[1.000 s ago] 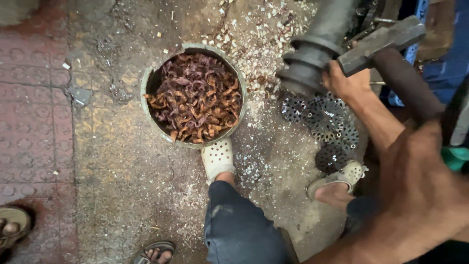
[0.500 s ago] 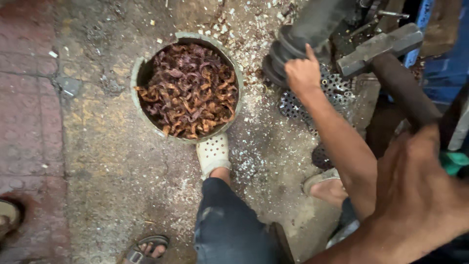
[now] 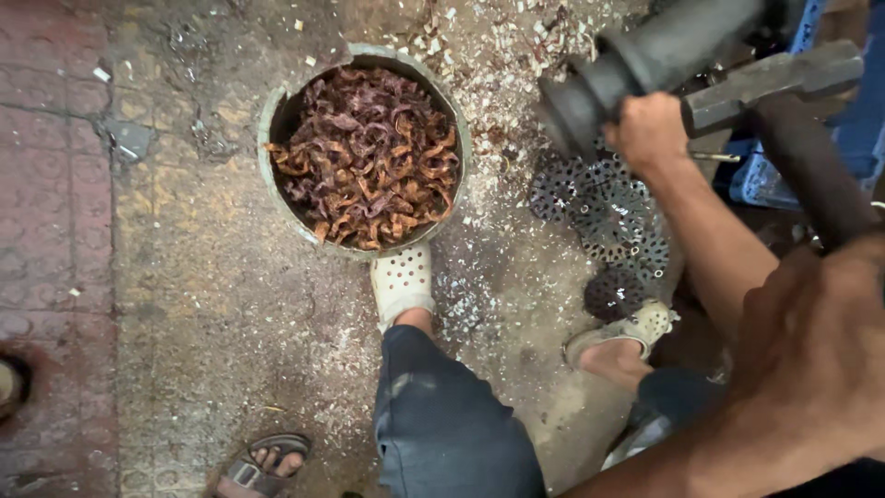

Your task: The person uses pliers to cut small metal pieces from a perforated metal disc and places them into a bucket. The person also uses a hammer and chisel to work on a cylindrical metal object.

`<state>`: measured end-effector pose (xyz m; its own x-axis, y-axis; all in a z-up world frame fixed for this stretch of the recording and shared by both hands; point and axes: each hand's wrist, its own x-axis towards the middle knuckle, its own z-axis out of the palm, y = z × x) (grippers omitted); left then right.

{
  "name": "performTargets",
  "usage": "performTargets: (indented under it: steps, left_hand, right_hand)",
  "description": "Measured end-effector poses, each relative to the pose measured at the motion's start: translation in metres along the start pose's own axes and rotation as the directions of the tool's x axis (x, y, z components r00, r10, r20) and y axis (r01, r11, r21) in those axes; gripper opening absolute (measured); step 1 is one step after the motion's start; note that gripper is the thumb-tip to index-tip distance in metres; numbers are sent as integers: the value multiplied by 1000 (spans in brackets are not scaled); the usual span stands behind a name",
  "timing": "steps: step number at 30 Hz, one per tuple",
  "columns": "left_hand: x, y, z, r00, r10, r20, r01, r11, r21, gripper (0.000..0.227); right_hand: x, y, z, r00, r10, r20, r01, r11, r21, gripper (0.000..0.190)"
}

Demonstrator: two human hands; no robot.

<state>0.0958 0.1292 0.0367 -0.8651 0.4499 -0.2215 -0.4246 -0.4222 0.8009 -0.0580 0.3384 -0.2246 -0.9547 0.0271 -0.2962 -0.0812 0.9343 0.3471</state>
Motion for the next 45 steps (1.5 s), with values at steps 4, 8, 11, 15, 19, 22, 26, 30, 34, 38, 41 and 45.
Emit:
performTargets:
  steps: [4, 8, 11, 15, 19, 22, 26, 30, 34, 38, 41, 45]
  left_hand:
    - [-5, -11, 3, 1000, 25, 15, -26, 996, 85, 39]
    - [-7, -15, 6, 992, -100, 74, 93, 991, 97, 42]
    - [-13, -21, 8, 995, -58, 76, 48, 991, 126, 47]
    - [-7, -27, 12, 993, -26, 116, 10, 990, 138, 45]
    - [-3, -25, 13, 964, -200, 177, 194, 980, 52, 52]
    - [1, -21, 13, 993, -91, 71, 82, 989, 123, 51]
    - [13, -32, 12, 997, -38, 62, 27, 985, 171, 46]
    - [19, -38, 6, 997, -40, 73, 25, 981, 193, 43]
    - [14, -22, -19, 993, -49, 106, 58, 995, -86, 30]
    - [21, 10, -59, 998, 19, 52, -10, 988, -157, 39]
    - [15, 42, -87, 996, -78, -37, 70, 983, -172, 72]
    - [-2, 82, -122, 972, 81, -220, -109, 987, -116, 96]
  right_hand:
    - [-27, 32, -26, 944, -36, -327, 80, 989, 124, 28]
    - [-34, 28, -9, 840, -9, -543, 68, 994, 89, 20]
    - [-15, -29, 44, 908, -65, -414, 50, 998, -46, 11]
    - [5, -68, 75, 944, -210, -253, 185, 976, -119, 11]
    - [11, -44, 47, 960, -270, -72, 261, 958, -118, 10]
    - [18, -31, 15, 968, -213, 133, 223, 973, -63, 13]
    - [3, -7, -6, 975, -181, 128, 187, 982, -36, 28]
    - [-21, 43, 9, 999, -52, 2, 50, 981, 190, 36]
    - [-54, 98, 53, 950, 29, -312, 162, 808, 566, 44]
    - [-122, 121, 56, 922, 225, -316, 77, 693, 716, 24]
    - [-206, 84, 46, 863, 503, -50, -187, 409, 893, 18]
    - [-280, 31, 31, 793, 608, 33, 81, -159, 984, 8]
